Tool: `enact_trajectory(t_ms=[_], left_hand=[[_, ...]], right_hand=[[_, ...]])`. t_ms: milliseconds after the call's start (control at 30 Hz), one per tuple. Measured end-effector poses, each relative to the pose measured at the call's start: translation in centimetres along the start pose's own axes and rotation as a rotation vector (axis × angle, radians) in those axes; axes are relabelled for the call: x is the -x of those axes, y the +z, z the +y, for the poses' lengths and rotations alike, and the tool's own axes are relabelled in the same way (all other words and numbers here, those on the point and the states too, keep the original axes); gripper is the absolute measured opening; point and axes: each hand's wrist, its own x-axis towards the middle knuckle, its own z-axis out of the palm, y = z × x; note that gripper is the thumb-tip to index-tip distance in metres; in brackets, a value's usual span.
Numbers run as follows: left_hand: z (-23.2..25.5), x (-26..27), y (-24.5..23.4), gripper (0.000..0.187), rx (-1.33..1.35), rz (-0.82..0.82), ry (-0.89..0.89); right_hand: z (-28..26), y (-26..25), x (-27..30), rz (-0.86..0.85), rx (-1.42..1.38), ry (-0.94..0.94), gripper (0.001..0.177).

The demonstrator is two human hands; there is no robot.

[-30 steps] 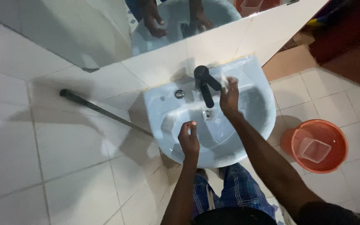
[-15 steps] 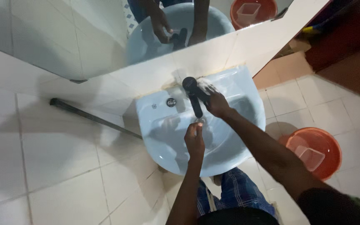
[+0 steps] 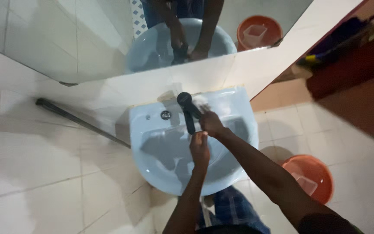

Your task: The person scrubs a white bathroom sink with a soapy cloth, covering the basin, faucet, and surrounding surfaces. They rinse the cloth in a nearby orange bucket and continue scrubbing until the sink appears clean.

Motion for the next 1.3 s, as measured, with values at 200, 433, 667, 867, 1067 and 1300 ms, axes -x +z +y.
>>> enact_trajectory(t_ms=[200,433,667,867,1067,1300], left_hand=[[-0.7,-0.3,0.3,0.032,-0.084,0.009,-0.069],[0.0,0.4,0.7,0.031,-0.079,0.087,-0.038],[0.7,1.4,1.5,0.029,0.049,0.099,-0.031],[0.6,2.0,1.1,0.029,-0.097,0.116,-0.042],[0.0,1.6,0.1,0.028,-0.042,0.129,-0.049],[-1.7,1.6,1.4,0.025,-0.036,0.118,-0.149]], right_hand=[[-1.5,-5.1,1.0,0.049,0.037,-0.053,0.039],[1.0,-2.5,0.0,-0.106,-0.089,0.039,0.029],[-1.3,-2.6,2.0,0.149,0.068,0.044,0.040],[1.9,-5.6,-0.5,0.120,0.160,-0.309,0.037],[2.2,-2.9,-4.1,-0.180,0.330,-0.345,0.034],[6.3,-4.5,1.0,0.127,0.245,-0.245,0.037]])
